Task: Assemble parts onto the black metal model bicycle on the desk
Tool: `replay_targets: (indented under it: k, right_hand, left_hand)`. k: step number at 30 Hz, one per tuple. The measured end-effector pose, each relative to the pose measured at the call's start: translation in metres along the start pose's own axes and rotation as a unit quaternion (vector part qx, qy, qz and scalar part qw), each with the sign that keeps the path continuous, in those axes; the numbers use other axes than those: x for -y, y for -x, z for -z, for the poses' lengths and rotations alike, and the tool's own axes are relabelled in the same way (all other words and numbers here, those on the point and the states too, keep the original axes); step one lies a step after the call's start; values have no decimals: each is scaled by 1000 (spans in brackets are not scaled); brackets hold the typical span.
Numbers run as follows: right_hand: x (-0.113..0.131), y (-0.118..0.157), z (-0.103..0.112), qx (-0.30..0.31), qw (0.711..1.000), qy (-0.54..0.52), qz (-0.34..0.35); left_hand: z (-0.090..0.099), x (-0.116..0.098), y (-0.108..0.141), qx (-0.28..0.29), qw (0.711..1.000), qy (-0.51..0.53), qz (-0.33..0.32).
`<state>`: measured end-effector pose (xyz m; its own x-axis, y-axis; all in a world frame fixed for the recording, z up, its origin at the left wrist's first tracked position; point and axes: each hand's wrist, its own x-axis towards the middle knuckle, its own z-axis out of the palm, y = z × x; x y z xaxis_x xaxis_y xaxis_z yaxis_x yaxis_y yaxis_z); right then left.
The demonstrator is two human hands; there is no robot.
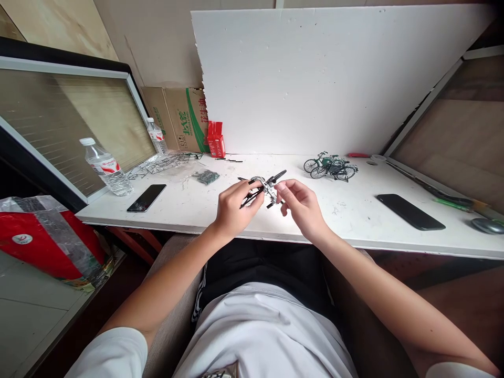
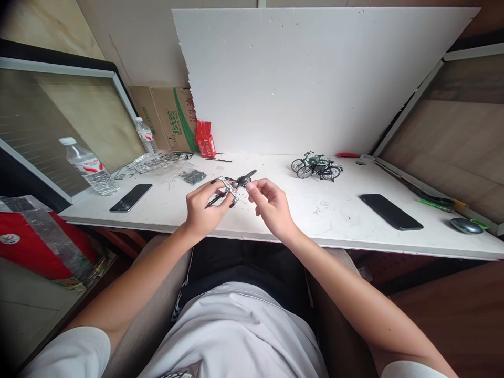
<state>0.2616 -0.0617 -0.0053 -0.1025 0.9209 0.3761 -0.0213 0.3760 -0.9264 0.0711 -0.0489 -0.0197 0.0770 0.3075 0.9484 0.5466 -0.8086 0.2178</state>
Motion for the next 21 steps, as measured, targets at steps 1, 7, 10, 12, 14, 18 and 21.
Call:
replay_targets:
  k: [1,7,10,12,14,18,21]
  right_hand:
    - [-1,0,0,-13,1000,17,18]
    - [-4,-3,4,-25,998,36,36]
    - [-4,-4,4,-2,1000,2,22]
    - [-4,-3,3,24,999,-31,6]
    - [-4,-3,3,50,996,-69,-17]
    - [-8,-3,4,76,988,-120,-63]
    - [-10,-4,5,76,984,-131,-91]
  left_hand:
    - [0,0,1,2,1000,-3,-2]
    - [2,2,1,37,999,16,-31]
    - [4,2,1,36,997,25,-59]
    - [5,3,0,37,996,21,-75]
    - [6,4,-1,47,994,18,-93]
    - [7,5,-3,55,988,27,-142]
    - [9,7,-4,50,986,20,-155]
